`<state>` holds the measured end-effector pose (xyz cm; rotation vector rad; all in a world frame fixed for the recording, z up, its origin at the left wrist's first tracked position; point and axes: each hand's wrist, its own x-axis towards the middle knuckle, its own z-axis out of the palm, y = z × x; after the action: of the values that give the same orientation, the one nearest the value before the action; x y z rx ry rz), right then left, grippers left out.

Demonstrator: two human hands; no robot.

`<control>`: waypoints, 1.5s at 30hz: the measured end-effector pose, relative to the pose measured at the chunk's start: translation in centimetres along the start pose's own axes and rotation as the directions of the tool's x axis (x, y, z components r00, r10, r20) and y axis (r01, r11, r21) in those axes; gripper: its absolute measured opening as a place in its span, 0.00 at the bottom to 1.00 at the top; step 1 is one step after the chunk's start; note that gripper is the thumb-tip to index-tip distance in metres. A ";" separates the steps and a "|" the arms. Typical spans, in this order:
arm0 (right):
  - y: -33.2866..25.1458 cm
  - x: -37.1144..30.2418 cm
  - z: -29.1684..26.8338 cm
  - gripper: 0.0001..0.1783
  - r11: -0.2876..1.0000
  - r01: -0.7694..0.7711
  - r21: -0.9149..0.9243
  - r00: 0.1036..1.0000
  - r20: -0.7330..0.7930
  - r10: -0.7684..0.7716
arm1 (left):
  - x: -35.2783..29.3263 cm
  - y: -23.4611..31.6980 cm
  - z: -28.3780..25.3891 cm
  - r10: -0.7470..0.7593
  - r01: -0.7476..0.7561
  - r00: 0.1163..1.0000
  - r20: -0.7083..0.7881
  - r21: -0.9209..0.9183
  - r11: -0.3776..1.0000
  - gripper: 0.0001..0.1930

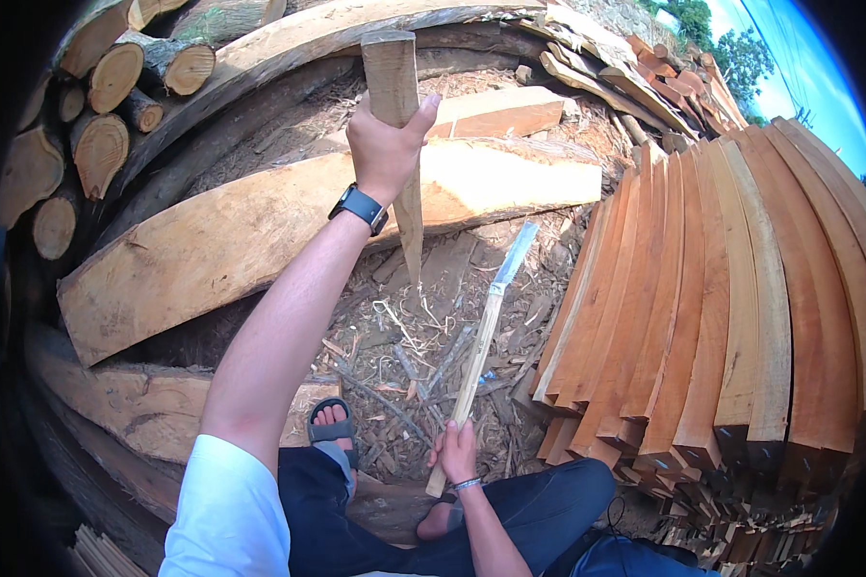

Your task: The person uses a chisel to shave and carve a wooden plank while holding it steady against a pile of logs.

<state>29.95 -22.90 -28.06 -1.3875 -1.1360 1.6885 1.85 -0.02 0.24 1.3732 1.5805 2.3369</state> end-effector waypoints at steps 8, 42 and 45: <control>4.1 -0.5 2.4 0.13 0.701 -0.114 -0.704 0.974 0.060 0.219 | 1.1 -0.6 -1.8 0.024 -0.021 0.996 -0.081 0.037 0.999 0.24; 6.4 1.5 0.3 0.15 0.556 0.106 -0.824 0.991 0.043 -0.124 | 0.9 -0.6 -1.3 0.040 -0.037 0.996 -0.077 0.032 0.999 0.26; 7.7 1.1 0.0 0.15 0.462 0.118 -0.879 0.993 0.096 -0.071 | 1.1 -1.1 -1.8 -0.001 0.003 0.998 -0.059 0.025 1.000 0.26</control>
<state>29.93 -24.98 -35.56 -1.8017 -2.2786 0.9890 -0.47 -0.33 -0.04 1.3183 1.6306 2.3863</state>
